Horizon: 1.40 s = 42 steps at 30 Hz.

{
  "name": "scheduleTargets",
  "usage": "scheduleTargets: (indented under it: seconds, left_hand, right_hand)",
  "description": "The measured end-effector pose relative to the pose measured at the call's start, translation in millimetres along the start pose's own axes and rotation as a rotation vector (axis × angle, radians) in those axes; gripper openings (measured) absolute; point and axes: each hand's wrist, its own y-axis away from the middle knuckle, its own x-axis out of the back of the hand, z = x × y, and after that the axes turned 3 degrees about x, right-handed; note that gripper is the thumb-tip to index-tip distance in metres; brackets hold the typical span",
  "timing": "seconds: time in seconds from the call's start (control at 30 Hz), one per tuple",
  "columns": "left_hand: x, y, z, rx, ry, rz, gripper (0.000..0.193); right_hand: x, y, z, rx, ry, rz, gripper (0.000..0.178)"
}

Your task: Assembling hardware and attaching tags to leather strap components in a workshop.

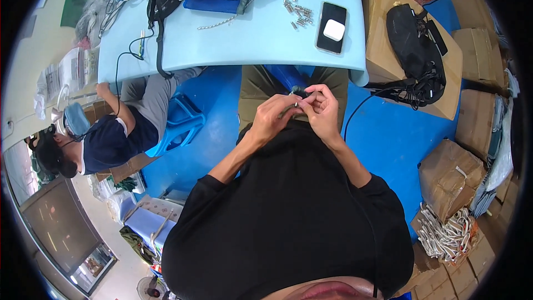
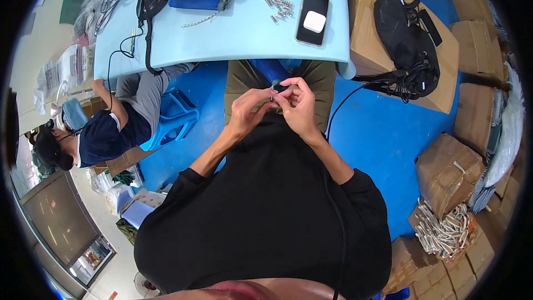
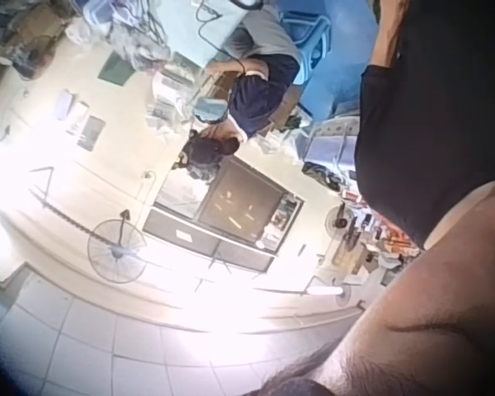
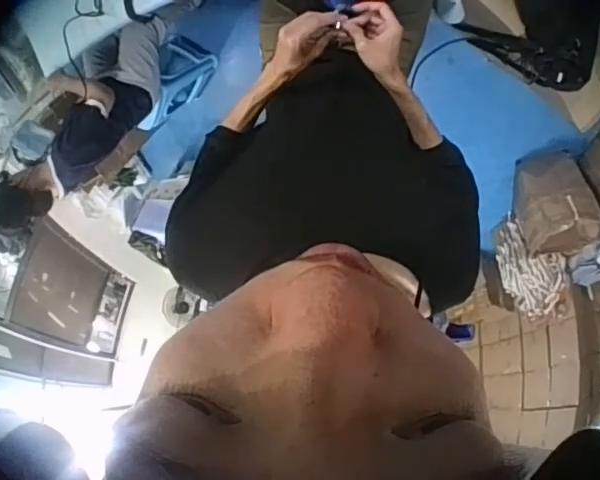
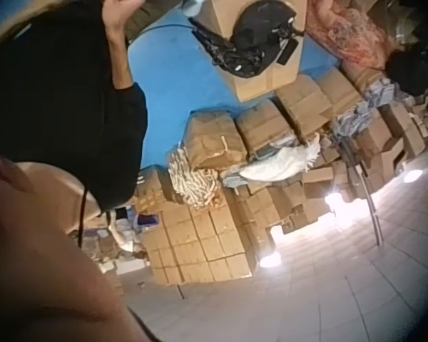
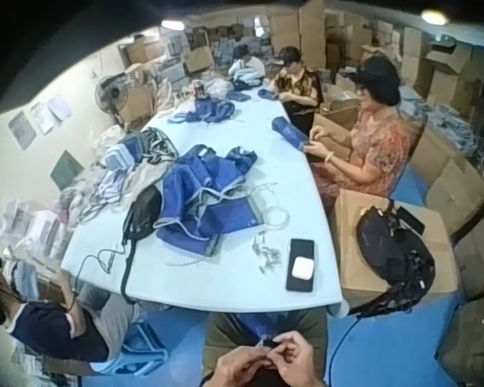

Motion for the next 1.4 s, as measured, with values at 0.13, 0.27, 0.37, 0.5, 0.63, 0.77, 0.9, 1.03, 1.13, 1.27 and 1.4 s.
scheduleTargets:
  seconds: [0.13, 0.27, 0.37, 0.5, 0.63, 0.77, 0.9, 1.03, 1.13, 1.27, 1.4]
  left_hand:
    - [1, -7, -10, -0.058, -0.026, -0.027, 0.036]
    - [12, -42, -8, -0.275, -0.087, -0.141, 0.038]
    - [16, -65, -8, -0.401, -0.102, -0.177, 0.036]
    - [26, -83, -11, -0.424, -0.121, -0.243, 0.036]
    - [27, -87, -3, -0.327, -0.084, -0.246, 0.020]
    - [26, -80, -8, -0.276, -0.066, -0.192, 0.021]
    - [23, -76, -6, -0.237, -0.064, -0.120, 0.024]
    - [19, -70, -3, -0.185, -0.080, -0.075, 0.024]
    - [18, -65, 0, -0.200, -0.101, -0.101, 0.025]
    - [17, -60, -2, -0.201, -0.114, -0.098, 0.024]
    - [20, -58, -4, -0.188, -0.112, -0.084, 0.026]
  right_hand:
    - [-6, 3, -14, 0.131, 0.169, 0.011, 0.031]
    - [-4, -6, -22, 0.281, 0.287, 0.083, 0.033]
    - [0, -13, -32, 0.379, 0.348, 0.115, 0.034]
    - [8, -15, -53, 0.294, 0.142, 0.121, 0.038]
    - [17, -15, -61, 0.249, 0.086, 0.129, 0.038]
    - [25, -10, -60, 0.337, 0.129, 0.126, 0.038]
    - [27, -5, -48, 0.292, 0.158, 0.117, 0.033]
    - [25, -4, -42, 0.170, 0.053, 0.051, 0.026]
    - [21, -3, -45, 0.172, 0.158, -0.095, 0.027]
    - [14, -4, -46, 0.056, 0.220, -0.058, 0.024]
    - [13, -6, -51, 0.028, 0.361, -0.089, 0.022]
